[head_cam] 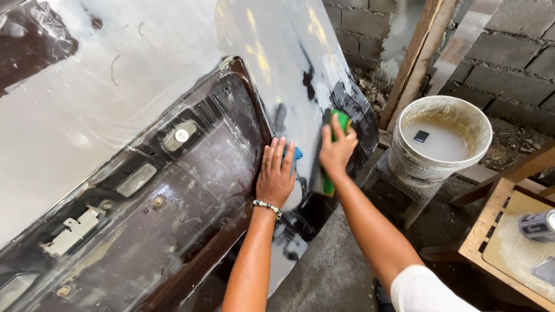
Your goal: The person sands a car part, likely a trunk lid, using a green sanding block and a blue cloth. They repeatedly wipe the surface with the cloth and sand it with the block, occasionally dipping the cloth into a bucket of water.
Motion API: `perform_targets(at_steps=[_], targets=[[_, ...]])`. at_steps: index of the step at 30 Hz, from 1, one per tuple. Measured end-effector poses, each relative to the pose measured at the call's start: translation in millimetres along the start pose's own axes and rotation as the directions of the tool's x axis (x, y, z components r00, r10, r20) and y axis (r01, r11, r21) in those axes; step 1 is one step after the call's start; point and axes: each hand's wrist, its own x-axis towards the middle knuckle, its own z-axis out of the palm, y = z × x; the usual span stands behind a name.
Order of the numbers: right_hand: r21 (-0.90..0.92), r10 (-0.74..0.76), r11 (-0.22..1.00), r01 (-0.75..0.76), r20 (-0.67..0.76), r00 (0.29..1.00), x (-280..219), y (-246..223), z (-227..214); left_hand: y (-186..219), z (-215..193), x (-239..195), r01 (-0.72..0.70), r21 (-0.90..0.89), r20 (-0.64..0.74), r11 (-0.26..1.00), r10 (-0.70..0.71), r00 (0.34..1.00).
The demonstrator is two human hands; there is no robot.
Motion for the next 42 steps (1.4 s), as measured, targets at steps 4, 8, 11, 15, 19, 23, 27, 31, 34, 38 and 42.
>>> perform_targets(at_steps=[4,8,11,15,19,23,27,31,34,38,42], targets=[[-0.008,0.003,1.0,-0.003,0.001,1.0,-40.9,-18.8,-6.2,0.3,-3.1,-1.8,0.035,-0.045,-0.057,0.998,-0.038,0.998],[0.062,-0.337,0.94,0.337,-0.002,0.941,-106.1,-19.0,-10.4,-2.4,-0.5,-1.2,0.083,-0.076,-0.116,0.994,-0.092,0.989],[0.087,-0.169,0.982,0.169,-0.011,0.986,-25.5,-31.9,-3.3,2.1,-8.8,-1.4,0.096,-0.17,-0.097,0.981,-0.114,0.989],[0.044,-0.05,0.998,0.052,-0.044,0.998,16.5,-44.8,-1.3,3.2,-6.4,0.7,0.089,-0.096,-0.08,0.991,-0.096,0.992],[0.065,-0.216,0.974,0.218,-0.032,0.976,-47.6,-49.5,-11.3,1.4,-4.7,2.2,0.082,-0.077,-0.098,0.994,-0.09,0.991],[0.085,-0.33,0.941,0.328,0.016,0.944,-37.9,-48.2,-9.7,-1.8,-3.5,-4.2,0.102,-0.103,-0.133,0.989,-0.116,0.984],[0.066,-0.106,0.992,0.105,0.007,0.994,50.6,-52.9,8.2,0.3,-8.9,3.5,0.113,-0.137,-0.131,0.984,-0.131,0.983],[0.017,-0.273,0.962,0.273,-0.011,0.962,-25.6,-54.5,-6.5,3.0,-8.4,1.6,0.117,-0.195,-0.165,0.974,-0.15,0.975],[0.075,-0.421,0.906,0.418,0.045,0.906,-57.1,-51.3,-8.8,0.2,-7.0,3.8,0.115,-0.234,-0.202,0.965,-0.164,0.966],[0.107,-0.275,0.957,0.271,0.03,0.961,23.2,-70.2,10.8,2.6,-9.6,1.3,0.142,-0.258,-0.192,0.956,-0.195,0.962],[0.143,-0.175,0.974,0.173,0.0,0.985,52.5,-88.4,3.0,1.7,-8.7,1.2,0.135,-0.263,-0.203,0.955,-0.192,0.96]])
